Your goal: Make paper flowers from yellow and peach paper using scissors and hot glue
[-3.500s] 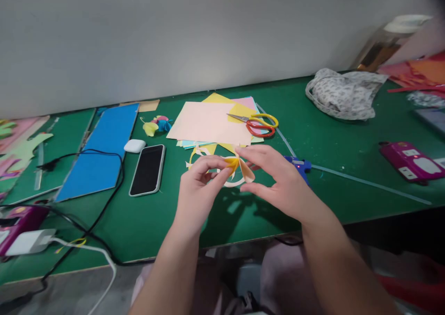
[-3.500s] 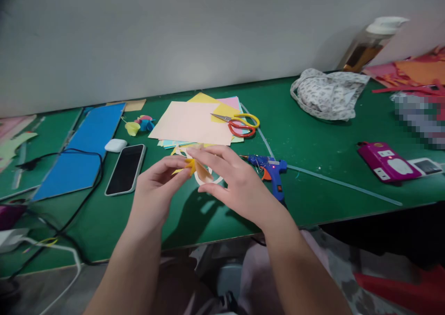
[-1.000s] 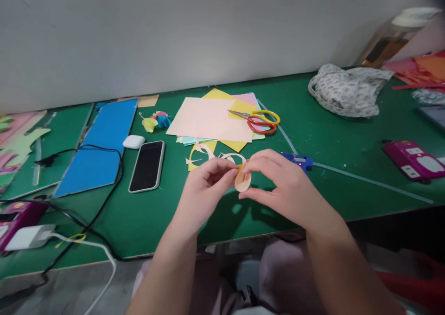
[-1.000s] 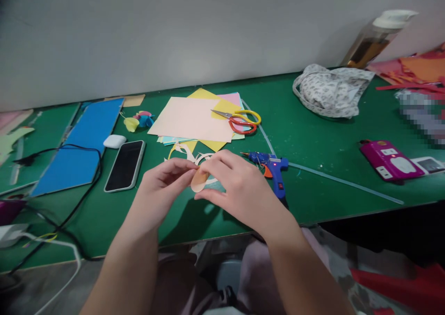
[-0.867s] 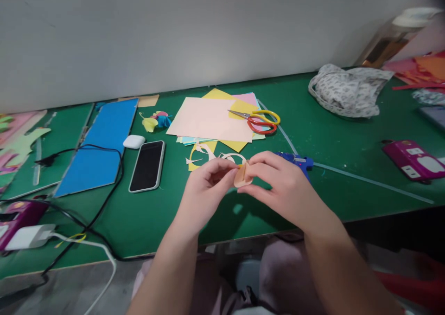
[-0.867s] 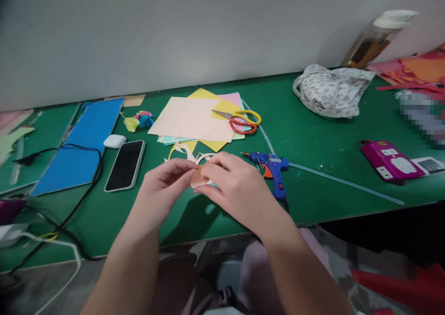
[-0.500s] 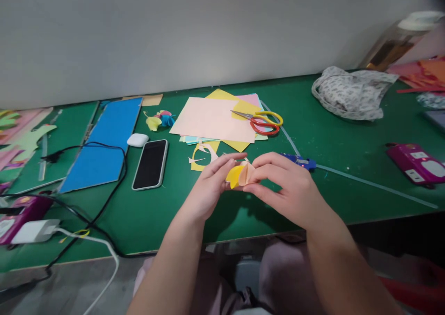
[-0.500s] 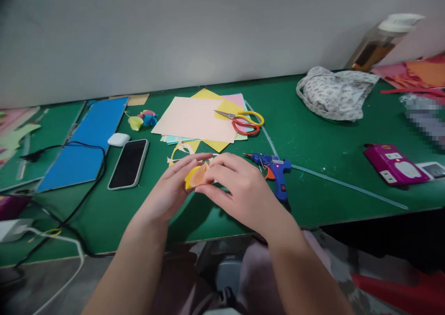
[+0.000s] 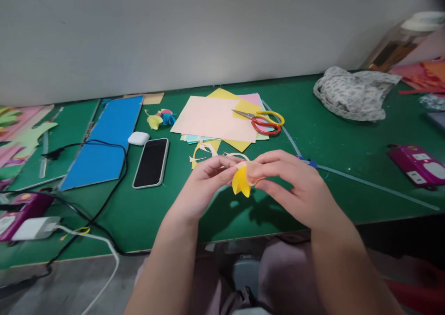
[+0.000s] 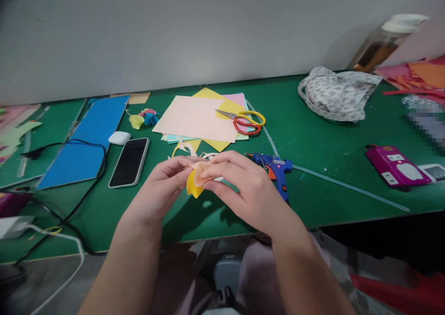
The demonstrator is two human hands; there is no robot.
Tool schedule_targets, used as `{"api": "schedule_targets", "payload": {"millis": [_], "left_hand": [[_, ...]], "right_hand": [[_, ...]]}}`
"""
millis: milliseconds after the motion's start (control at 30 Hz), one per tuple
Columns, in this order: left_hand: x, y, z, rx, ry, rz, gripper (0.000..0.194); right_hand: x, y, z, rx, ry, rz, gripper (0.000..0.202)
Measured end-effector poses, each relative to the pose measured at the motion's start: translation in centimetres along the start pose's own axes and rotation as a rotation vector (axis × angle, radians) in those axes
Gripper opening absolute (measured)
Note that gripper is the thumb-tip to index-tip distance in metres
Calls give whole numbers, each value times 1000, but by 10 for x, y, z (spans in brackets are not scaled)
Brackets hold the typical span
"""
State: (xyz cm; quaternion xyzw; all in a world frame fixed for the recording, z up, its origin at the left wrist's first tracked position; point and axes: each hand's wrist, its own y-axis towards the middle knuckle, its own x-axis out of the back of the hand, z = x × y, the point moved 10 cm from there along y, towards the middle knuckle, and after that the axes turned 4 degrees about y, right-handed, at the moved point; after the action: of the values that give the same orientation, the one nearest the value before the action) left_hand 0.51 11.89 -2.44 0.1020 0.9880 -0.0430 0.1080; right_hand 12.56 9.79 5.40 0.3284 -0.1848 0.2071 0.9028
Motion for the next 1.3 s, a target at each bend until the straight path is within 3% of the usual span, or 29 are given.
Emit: {"api": "schedule_targets", "payload": {"millis": [367,600,1000,1300], "left_hand": [[1,-9,-25,-141,219,-39,6],[-4,-15,-34,-181,329,4,8],[-8,-20,-44,-257,390,1,10],[-6,-26,-48,-245,302,-98,19]], "right_hand": [[1,0,5,9,0,-23,14],[3,-2,0,-47,73,-72,12],[7,-8,-12,-145,89,-152,28],[6,-3,6,-2,1,-144,15]]}}
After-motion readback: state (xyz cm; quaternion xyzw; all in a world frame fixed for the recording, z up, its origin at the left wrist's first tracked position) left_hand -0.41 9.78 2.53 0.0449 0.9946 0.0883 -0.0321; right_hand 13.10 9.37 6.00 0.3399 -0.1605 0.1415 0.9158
